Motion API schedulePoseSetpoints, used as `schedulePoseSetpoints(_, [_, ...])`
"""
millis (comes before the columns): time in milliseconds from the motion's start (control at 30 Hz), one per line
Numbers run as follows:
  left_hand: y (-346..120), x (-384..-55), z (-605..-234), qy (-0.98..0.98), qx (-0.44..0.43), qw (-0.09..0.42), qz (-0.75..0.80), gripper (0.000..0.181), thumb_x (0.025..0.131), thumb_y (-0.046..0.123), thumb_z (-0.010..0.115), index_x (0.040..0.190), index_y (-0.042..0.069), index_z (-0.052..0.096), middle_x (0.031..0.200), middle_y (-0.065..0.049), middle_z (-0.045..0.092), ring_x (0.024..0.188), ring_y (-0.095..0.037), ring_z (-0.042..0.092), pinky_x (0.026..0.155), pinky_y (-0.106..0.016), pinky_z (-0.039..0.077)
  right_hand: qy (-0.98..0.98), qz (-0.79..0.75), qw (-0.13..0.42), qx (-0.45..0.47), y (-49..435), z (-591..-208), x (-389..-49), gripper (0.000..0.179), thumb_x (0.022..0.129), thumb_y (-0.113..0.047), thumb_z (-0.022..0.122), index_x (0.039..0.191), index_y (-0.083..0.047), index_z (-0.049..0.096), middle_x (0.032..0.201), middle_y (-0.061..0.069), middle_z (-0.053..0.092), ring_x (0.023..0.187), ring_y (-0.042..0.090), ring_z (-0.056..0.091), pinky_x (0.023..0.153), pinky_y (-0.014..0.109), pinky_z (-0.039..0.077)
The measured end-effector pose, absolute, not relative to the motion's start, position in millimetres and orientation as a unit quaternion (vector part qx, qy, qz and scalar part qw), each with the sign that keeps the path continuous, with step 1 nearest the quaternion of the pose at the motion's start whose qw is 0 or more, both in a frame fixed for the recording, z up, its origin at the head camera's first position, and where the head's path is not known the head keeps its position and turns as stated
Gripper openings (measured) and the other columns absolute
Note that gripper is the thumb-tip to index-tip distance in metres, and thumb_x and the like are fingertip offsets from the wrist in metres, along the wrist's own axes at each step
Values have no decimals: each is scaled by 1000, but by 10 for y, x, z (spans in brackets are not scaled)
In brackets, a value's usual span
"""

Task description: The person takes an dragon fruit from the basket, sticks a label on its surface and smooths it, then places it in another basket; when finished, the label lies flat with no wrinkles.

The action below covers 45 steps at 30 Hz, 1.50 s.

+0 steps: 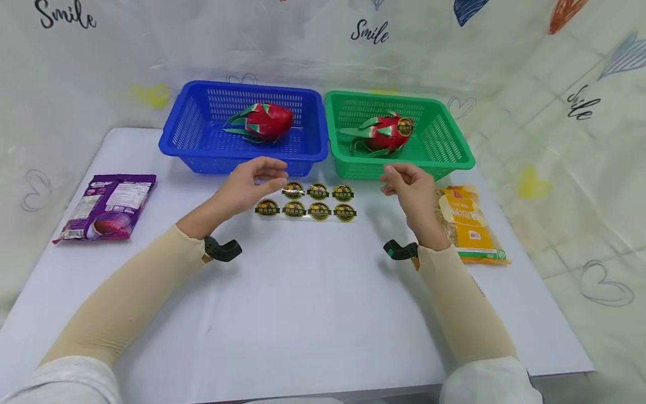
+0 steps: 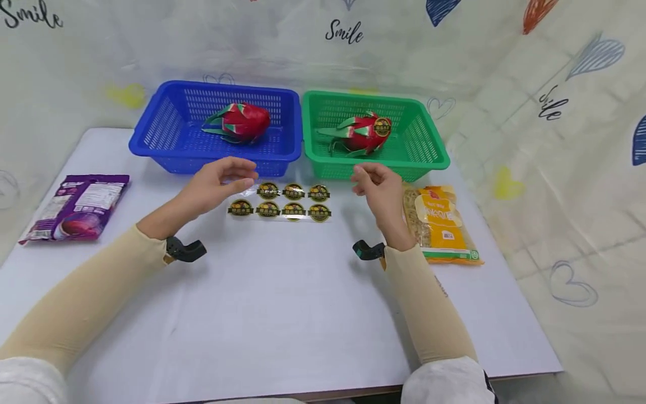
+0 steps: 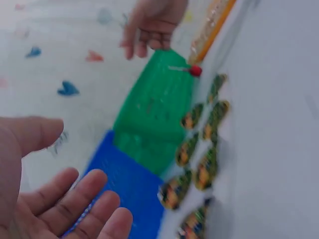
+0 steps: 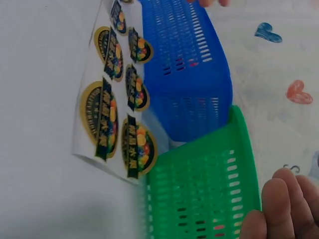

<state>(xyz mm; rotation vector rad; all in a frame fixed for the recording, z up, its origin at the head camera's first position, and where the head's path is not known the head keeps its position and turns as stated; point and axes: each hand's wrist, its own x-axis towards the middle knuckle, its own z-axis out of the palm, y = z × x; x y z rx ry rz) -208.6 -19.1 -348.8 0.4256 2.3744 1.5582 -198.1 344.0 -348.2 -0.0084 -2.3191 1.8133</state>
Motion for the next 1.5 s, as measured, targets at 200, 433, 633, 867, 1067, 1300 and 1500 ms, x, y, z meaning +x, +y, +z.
schedulePoseSetpoints(200, [-431, -2149, -3765, 748, 18, 190, 636, 55, 107, 38, 58, 153, 9, 48, 150, -14, 60, 137, -31, 59, 114, -47, 50, -843, 525, 78, 91, 3204, -3194, -2251, 33, 99, -33, 72, 120, -7, 73, 92, -6, 76, 72, 13, 72, 75, 25, 61])
schedulePoseSetpoints(433, [-453, -2171, -3930, 642, -45, 175, 745, 59, 107, 39, 57, 152, 2, 47, 126, 0, 73, 136, -25, 59, 115, -37, 49, -903, 409, 13, 131, 2887, -2910, -2660, 34, 100, -38, 69, 123, -13, 72, 107, 13, 78, 79, 21, 75, 69, 26, 57])
schedulePoseSetpoints(633, [-408, -2183, -3956, 577, -67, 140, 802, 48, 104, 39, 62, 136, 3, 59, 105, 8, 78, 121, -19, 68, 105, -29, 53, -945, 281, -20, 166, 2558, -2697, -3049, 37, 102, -36, 66, 130, -12, 69, 116, 12, 77, 97, 28, 75, 74, 32, 56])
schedulePoseSetpoints(867, [-279, -2152, -3976, 548, -101, 115, 822, 30, 105, 36, 61, 117, 8, 64, 95, 7, 80, 99, -9, 74, 115, -37, 47, -951, 195, -78, 226, 2199, -2711, -3467, 47, 100, -30, 70, 139, -5, 61, 134, 17, 68, 123, 30, 64, 106, 46, 53])
schedulePoseSetpoints(1067, [-112, -2076, -3979, 557, -97, 110, 818, 29, 106, 35, 61, 116, 8, 65, 92, 10, 80, 96, -7, 74, 100, -27, 53, -958, 139, -144, 203, 2070, -2801, -3694, 69, 97, -35, 73, 155, -8, 46, 157, 15, 51, 145, 30, 48, 120, 45, 44])
schedulePoseSetpoints(1300, [23, -1971, -3892, 572, -78, 99, 810, 24, 106, 30, 60, 109, 8, 66, 84, 13, 79, 89, -3, 74, 89, -23, 56, -959, 93, -187, 191, 2082, -2877, -3807, 95, 90, -44, 80, 164, -10, 30, 167, 10, 39, 151, 27, 42, 123, 42, 41])
schedulePoseSetpoints(1500, [106, -1916, -3872, 569, -78, 94, 813, 22, 106, 30, 62, 106, 9, 67, 85, 11, 79, 88, -5, 74, 85, -21, 57, -959, 69, -209, 178, 2128, -2898, -3827, 101, 87, -50, 81, 165, -15, 26, 163, 11, 44, 143, 27, 48, 118, 43, 46])
